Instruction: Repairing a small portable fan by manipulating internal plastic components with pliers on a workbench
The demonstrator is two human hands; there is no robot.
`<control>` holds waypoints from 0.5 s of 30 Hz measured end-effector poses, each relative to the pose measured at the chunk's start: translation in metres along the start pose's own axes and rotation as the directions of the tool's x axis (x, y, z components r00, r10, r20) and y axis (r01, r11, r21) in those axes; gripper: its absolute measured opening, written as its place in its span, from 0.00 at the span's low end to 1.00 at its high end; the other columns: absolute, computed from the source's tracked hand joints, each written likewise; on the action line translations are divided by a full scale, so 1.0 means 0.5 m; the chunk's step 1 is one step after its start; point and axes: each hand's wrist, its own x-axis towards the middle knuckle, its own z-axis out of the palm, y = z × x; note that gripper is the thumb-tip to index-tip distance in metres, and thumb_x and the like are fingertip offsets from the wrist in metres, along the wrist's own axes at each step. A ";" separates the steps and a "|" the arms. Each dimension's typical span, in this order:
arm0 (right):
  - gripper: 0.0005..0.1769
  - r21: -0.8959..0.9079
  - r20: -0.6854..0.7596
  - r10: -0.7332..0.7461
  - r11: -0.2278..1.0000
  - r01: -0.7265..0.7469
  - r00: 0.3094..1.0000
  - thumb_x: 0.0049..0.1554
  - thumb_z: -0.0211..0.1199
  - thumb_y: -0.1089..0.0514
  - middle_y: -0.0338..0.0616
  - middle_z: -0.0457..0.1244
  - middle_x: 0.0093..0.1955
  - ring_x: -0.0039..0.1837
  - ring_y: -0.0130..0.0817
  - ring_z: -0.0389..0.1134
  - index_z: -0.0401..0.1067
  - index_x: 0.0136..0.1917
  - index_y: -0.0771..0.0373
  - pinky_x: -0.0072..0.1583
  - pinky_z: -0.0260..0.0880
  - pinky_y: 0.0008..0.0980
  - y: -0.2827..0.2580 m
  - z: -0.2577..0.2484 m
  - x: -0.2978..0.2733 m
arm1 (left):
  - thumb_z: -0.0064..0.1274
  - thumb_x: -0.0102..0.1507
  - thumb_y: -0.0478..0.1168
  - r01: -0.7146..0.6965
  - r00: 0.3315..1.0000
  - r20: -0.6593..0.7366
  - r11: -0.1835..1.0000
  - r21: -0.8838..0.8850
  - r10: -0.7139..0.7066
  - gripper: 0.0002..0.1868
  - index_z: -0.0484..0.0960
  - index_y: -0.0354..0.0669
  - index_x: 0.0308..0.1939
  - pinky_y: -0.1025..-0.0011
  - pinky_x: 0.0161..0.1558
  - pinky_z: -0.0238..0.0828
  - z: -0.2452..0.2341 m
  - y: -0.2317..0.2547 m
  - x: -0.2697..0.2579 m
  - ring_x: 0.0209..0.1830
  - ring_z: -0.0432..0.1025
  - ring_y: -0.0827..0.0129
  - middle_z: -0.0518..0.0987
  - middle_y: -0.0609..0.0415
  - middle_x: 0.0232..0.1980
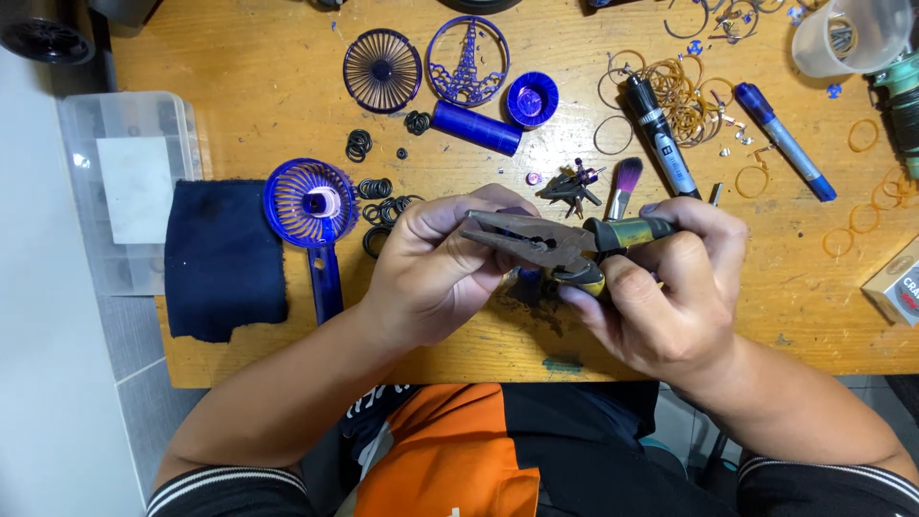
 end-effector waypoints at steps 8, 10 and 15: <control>0.28 -0.020 -0.014 -0.059 0.998 0.059 0.998 0.71 0.71 0.45 0.51 0.50 0.39 0.47 0.70 0.63 0.72 0.43 0.73 0.51 0.69 0.61 0.004 0.009 -0.007 | 0.57 0.83 0.32 0.016 1.000 -0.011 1.000 -0.025 -0.016 0.14 0.83 0.26 0.69 0.54 0.67 0.81 0.002 0.000 0.002 0.69 0.79 0.48 0.81 0.36 0.70; 0.27 -0.007 -0.004 -0.070 0.998 0.070 0.998 0.71 0.72 0.46 0.52 0.51 0.39 0.45 0.69 0.63 0.72 0.42 0.72 0.50 0.69 0.61 0.008 0.011 -0.007 | 0.57 0.82 0.31 0.022 1.000 -0.015 0.999 -0.031 -0.022 0.13 0.84 0.25 0.68 0.56 0.67 0.81 0.007 0.004 0.004 0.67 0.79 0.49 0.81 0.37 0.70; 0.26 0.040 -0.011 -0.104 0.994 0.104 0.995 0.70 0.72 0.50 0.54 0.55 0.37 0.40 0.62 0.59 0.71 0.40 0.73 0.48 0.68 0.58 0.008 0.014 0.004 | 0.57 0.81 0.30 0.054 0.998 -0.017 0.998 -0.039 -0.055 0.12 0.83 0.24 0.67 0.59 0.66 0.81 0.016 0.012 0.008 0.65 0.79 0.51 0.80 0.39 0.68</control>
